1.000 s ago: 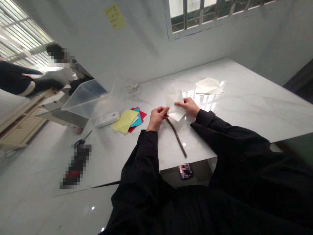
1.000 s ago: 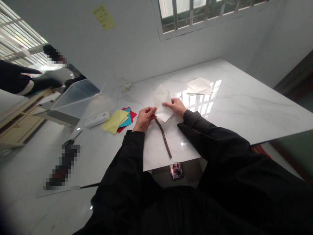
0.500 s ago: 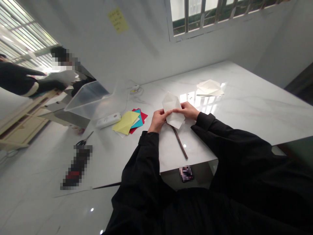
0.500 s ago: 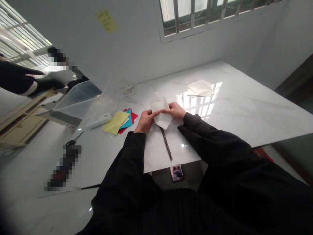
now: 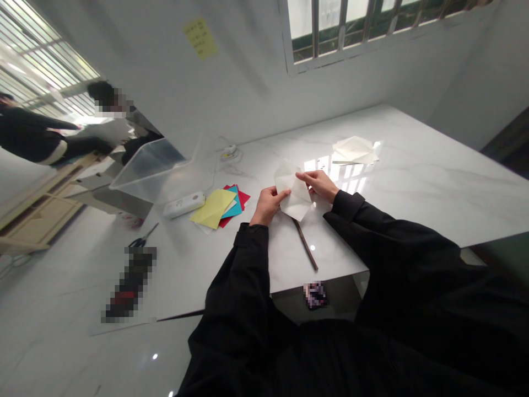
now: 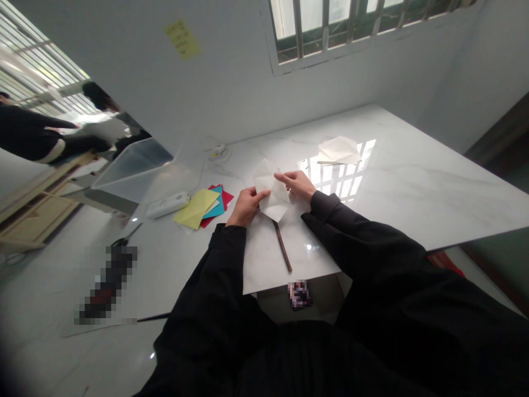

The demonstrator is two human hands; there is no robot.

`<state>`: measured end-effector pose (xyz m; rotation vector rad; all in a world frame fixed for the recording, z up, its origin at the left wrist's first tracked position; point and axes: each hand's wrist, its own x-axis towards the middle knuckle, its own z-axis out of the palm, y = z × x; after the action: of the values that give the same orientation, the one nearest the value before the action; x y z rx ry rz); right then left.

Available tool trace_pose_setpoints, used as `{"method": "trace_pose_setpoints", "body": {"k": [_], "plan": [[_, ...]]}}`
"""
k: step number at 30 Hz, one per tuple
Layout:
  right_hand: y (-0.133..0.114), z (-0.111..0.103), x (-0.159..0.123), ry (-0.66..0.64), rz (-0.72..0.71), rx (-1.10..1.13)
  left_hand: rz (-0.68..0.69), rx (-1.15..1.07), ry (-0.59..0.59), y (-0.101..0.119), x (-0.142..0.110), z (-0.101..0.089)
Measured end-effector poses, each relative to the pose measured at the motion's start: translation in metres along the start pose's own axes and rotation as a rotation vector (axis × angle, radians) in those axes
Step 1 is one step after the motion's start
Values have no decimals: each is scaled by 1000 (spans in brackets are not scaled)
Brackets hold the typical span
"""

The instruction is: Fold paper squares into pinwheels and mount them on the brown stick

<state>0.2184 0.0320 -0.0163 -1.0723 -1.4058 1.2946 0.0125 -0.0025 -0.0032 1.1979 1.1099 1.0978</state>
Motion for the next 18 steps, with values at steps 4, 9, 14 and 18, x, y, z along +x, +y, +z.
{"method": "trace_pose_setpoints", "body": {"k": [4, 9, 14, 18], "plan": [[-3, -3, 2, 95, -13, 81, -11, 17, -2, -2, 1, -1], [-5, -2, 1, 114, -27, 29, -2, 24, -3, -1, 1, 0], [-4, -3, -1, 61, 16, 16, 11, 23, 44, 0, 1, -1], [-3, -3, -1, 18, -21, -38, 20, -2, 70, 0, 1, -3]]}}
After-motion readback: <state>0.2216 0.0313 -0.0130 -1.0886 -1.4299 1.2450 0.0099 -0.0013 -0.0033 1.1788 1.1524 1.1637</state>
